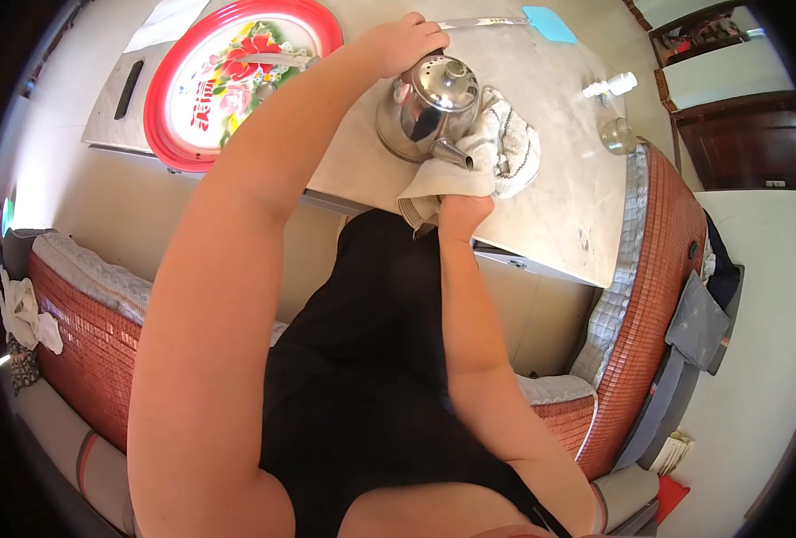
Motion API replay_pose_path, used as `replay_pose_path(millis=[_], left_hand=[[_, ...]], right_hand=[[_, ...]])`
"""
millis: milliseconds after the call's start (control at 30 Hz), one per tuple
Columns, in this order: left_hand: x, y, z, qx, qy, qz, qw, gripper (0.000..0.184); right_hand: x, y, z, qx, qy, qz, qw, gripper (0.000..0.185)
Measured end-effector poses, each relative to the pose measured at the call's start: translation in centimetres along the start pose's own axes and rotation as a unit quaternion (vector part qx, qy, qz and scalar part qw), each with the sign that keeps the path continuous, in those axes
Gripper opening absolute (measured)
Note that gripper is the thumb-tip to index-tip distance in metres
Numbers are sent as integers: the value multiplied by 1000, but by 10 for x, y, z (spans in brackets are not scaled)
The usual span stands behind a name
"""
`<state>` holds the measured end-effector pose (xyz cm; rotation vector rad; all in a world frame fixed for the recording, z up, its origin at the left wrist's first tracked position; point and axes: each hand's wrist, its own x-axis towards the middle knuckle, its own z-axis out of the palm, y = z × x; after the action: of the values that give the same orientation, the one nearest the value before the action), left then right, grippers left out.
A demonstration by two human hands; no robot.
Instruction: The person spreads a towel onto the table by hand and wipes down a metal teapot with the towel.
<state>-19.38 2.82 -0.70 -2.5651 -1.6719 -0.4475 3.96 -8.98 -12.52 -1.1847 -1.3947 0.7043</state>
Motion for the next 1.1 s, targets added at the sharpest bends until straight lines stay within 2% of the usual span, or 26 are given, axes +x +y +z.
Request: replay_pose_path(millis=[67,167,233,367,467,600,700,800,933,967,1100], left_hand=[[0,0,4,19,12,7,1000,26],[-1,2,3,24,11,8,1000,26],[1,-1,0,22,13,10,1000,26],[1,-3,7,20,15,28,999,28],[1,-5,4,27,23,33,999,28],[1,-3,2,24,18,29,999,28],[1,-2,1,37,20,32,999,28],[2,1,0,38,4,10,999,28],[2,1,-1,40,5,14,999,29],[2,1,-2,43,6,11,999,28],[1,0,3,40,20,23,999,28]], right_hand=[[-6,-3,2,-23,6,80,997,24],[4,-12,7,27,-1,20,999,23],[27,-31,10,16,-31,-81,996,25],[54,-47,-20,-99,-198,-169,960,32],[66,-50,-35,-75,-220,-259,938,34],[65,-49,-35,16,-238,-212,948,32],[58,-12,-21,30,-243,-109,963,31],[50,-13,-13,78,-210,-100,969,29],[38,-53,-15,45,-137,-180,973,27],[36,-53,-12,87,-116,-147,978,26],[32,-35,0,101,-77,-155,980,27]])
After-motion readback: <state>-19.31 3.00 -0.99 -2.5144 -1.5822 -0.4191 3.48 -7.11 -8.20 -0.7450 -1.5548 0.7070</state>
